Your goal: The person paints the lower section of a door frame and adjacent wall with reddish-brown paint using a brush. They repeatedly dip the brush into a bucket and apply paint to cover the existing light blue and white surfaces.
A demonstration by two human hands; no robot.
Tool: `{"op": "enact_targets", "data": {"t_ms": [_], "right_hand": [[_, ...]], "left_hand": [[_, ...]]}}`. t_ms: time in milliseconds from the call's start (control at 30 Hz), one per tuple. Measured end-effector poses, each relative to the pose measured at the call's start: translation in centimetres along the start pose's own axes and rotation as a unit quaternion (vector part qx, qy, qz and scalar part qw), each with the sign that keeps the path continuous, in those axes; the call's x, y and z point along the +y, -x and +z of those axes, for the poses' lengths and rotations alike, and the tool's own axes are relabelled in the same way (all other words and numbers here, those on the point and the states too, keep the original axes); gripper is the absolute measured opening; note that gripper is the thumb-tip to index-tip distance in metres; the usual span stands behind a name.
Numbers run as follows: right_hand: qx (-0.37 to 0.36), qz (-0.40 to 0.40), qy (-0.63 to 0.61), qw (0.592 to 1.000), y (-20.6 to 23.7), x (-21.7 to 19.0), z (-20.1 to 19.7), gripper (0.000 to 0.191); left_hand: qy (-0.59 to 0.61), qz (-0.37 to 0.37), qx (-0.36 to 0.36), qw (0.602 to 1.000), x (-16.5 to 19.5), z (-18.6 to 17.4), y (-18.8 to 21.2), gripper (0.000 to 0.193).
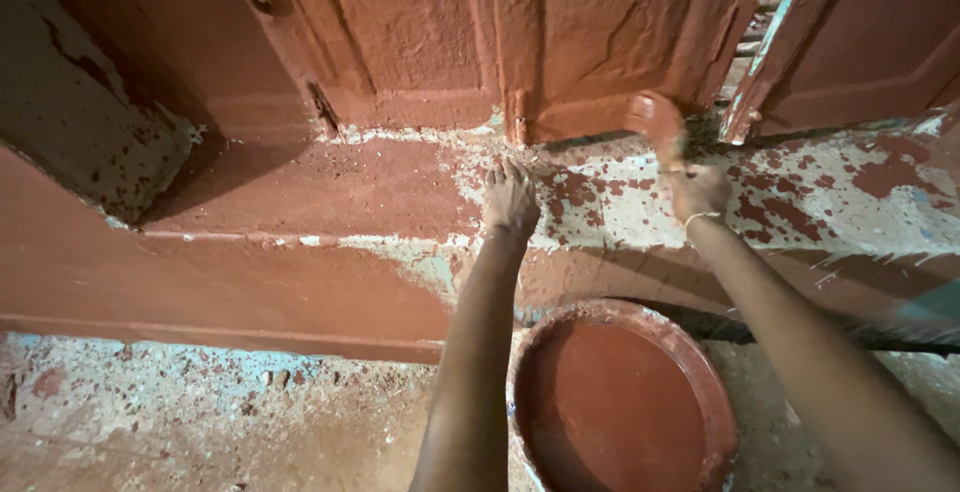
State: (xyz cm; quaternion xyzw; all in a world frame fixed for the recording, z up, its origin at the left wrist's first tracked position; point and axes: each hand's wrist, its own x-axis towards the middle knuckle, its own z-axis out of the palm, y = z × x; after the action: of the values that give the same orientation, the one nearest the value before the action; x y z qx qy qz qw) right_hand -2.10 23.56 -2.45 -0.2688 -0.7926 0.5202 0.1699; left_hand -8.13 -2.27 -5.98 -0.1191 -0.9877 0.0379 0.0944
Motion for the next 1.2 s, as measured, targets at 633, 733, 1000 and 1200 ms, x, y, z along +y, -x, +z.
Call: {"op": "enact_targets", "data": {"t_ms": [633, 733, 1000, 1200], "right_hand": [[-0.131, -0.173, 0.093, 0.972, 4.2, -2.0, 4.7, 0.019], [-0.222, -0.159, 0.100, 0.957, 5.3, -2.3, 4.4, 0.011], [-0.141, -0.196, 0.089, 0.966, 2.5, -1.3, 2.1, 0.017], [-0.033, -0.034, 0.020, 0.999, -0.4, 0.2, -1.2, 0.022]], "left_hand": [[-0.028, 0.011, -0.002, 1.000, -0.7, -0.4, 0.3, 0.061], [-0.030, 0.011, -0.019, 0.999, -0.8, -0.6, 0.1, 0.061], [-0.034, 0.012, 0.024, 0.999, -0.5, -0.2, 0.1, 0.063], [-0.002, 0.005, 0.042, 0.999, -0.3, -0.2, 0.2, 0.061]]}}
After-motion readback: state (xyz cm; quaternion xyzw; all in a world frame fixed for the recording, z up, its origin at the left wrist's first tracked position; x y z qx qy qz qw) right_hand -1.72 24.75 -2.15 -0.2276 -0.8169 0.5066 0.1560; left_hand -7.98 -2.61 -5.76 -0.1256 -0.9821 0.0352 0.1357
